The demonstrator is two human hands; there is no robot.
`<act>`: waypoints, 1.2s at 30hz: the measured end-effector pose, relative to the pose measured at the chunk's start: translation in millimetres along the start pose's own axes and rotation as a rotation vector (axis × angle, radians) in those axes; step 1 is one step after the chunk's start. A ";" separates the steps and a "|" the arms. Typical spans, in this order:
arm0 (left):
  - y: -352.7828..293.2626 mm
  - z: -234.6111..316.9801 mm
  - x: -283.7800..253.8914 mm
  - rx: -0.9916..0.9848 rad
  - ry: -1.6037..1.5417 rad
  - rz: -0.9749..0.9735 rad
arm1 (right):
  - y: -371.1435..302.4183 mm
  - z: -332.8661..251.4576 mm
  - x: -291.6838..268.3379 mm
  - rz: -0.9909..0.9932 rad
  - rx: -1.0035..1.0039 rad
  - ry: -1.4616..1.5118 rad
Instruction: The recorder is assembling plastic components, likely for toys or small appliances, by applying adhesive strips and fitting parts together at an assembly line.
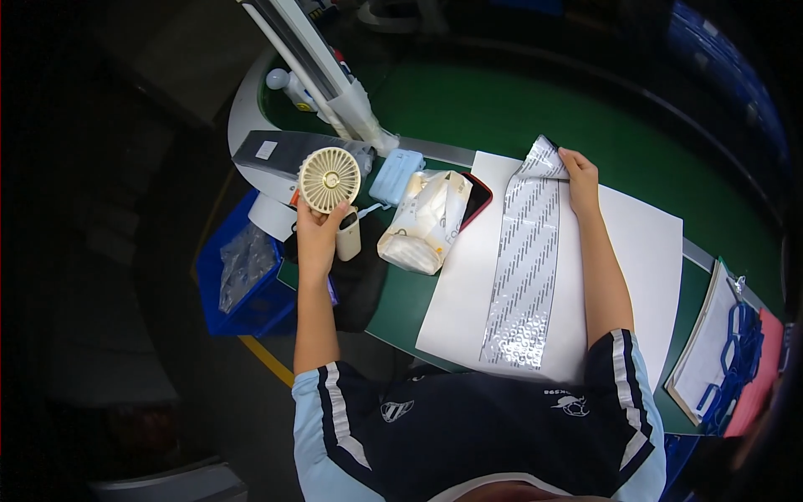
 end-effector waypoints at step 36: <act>8.2 1.2 37.6 0.219 0.237 -0.094 | 4.2 5.1 2.3 -0.046 -0.042 0.039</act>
Point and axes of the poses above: each hand's wrist, its own y-axis towards the middle knuckle, its own x-axis out of the palm, z = x × y, the point moved 9 cm from there along y, towards the middle knuckle
